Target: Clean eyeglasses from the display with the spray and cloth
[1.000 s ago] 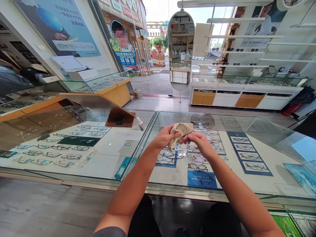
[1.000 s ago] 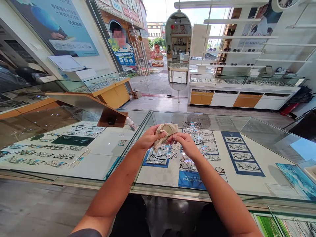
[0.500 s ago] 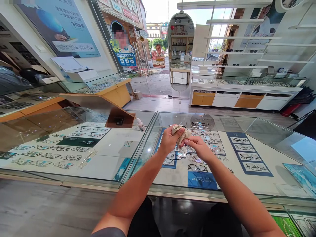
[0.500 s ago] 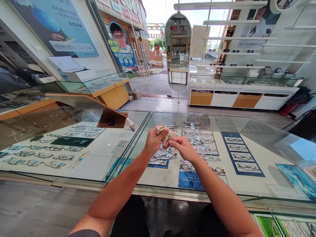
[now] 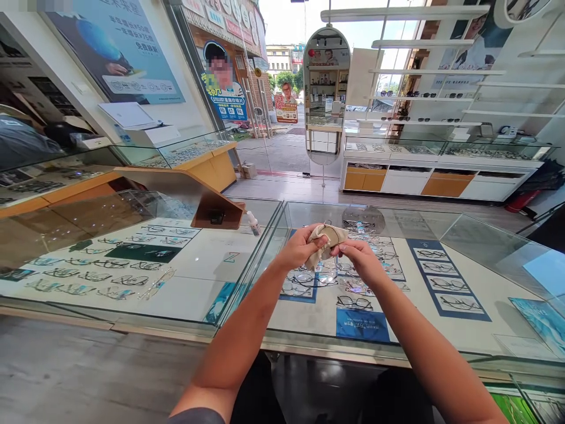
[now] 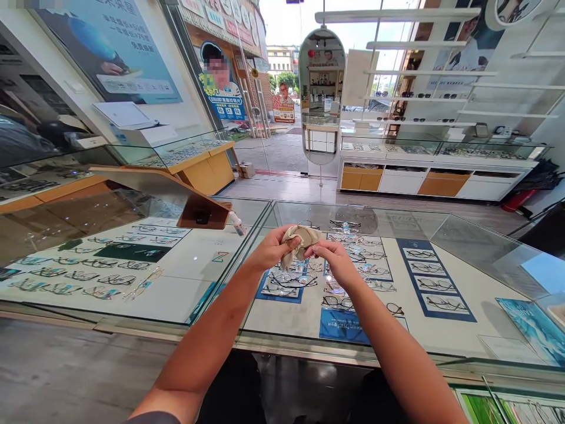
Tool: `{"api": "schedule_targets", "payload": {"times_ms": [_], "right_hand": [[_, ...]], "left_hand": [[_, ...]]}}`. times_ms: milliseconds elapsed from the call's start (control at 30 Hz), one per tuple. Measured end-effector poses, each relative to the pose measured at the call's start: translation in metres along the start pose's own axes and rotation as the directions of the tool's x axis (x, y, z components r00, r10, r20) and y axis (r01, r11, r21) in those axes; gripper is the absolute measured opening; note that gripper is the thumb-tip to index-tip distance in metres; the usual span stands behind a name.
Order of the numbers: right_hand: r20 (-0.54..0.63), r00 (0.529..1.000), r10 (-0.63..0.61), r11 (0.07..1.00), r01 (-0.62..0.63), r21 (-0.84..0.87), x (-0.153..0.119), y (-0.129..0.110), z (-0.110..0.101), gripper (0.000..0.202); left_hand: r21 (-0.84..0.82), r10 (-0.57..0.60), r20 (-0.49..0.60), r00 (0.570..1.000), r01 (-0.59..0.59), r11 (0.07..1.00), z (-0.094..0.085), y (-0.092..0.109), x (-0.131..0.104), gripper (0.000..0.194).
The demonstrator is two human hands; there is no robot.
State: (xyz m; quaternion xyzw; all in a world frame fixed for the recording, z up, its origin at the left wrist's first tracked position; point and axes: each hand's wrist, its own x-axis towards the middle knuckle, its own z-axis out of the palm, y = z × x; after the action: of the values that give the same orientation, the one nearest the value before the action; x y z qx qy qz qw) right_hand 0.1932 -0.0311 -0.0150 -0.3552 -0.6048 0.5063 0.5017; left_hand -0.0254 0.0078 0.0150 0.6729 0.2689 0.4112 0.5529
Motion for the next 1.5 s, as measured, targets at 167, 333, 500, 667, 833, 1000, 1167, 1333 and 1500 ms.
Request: {"api": "schedule_targets", "payload": {"times_ms": [167, 333, 500, 667, 833, 1000, 1167, 1333, 1500], "right_hand": [[0.017, 1.000, 0.026, 0.998, -0.026, 0.056, -0.001, 0.006, 0.003, 0.033], [0.067, 0.998, -0.018, 0.999, 0.015, 0.037, -0.001, 0.002, 0.013, 0.038], [0.090, 0.995, -0.044, 0.999, 0.043, 0.013, -0.001, -0.003, 0.020, 0.041], [0.051, 0.999, -0.018, 1.000, 0.017, 0.021, -0.001, -0.005, 0.011, 0.035], [0.024, 0.999, 0.028, 0.996, -0.030, 0.089, 0.001, 0.001, -0.001, 0.030], [0.018, 1.000, 0.006, 0.996, -0.007, 0.088, 0.002, 0.006, 0.009, 0.036], [0.065, 0.996, -0.053, 0.998, 0.051, 0.035, -0.001, 0.001, 0.024, 0.046], [0.036, 0.999, -0.033, 0.999, 0.032, 0.022, -0.001, 0.002, 0.022, 0.041], [-0.085, 0.994, -0.072, 0.987, 0.083, 0.138, 0.003, 0.005, 0.009, 0.031]], "left_hand": [[-0.072, 0.020, -0.079, 0.997, -0.026, 0.997, 0.015, -0.004, 0.001, 0.050], [-0.082, 0.070, -0.233, 0.970, -0.092, 0.992, 0.033, -0.009, 0.004, 0.053], [-0.031, 0.111, -0.394, 0.912, -0.134, 0.991, 0.038, -0.014, 0.004, 0.061], [-0.041, 0.082, -0.251, 0.964, -0.096, 0.995, 0.021, -0.014, 0.006, 0.062], [-0.120, 0.022, -0.057, 0.998, -0.029, 0.992, 0.011, -0.010, 0.006, 0.055], [-0.119, 0.051, -0.218, 0.975, -0.079, 0.990, 0.036, -0.013, 0.004, 0.056], [-0.025, 0.122, -0.440, 0.890, -0.149, 0.989, 0.051, -0.013, 0.003, 0.062], [-0.146, 0.004, -0.483, 0.876, -0.084, 0.986, 0.044, -0.014, 0.007, 0.067], [-0.423, -0.220, -0.429, 0.876, 0.020, 0.906, 0.032, -0.015, 0.012, 0.067]]}}
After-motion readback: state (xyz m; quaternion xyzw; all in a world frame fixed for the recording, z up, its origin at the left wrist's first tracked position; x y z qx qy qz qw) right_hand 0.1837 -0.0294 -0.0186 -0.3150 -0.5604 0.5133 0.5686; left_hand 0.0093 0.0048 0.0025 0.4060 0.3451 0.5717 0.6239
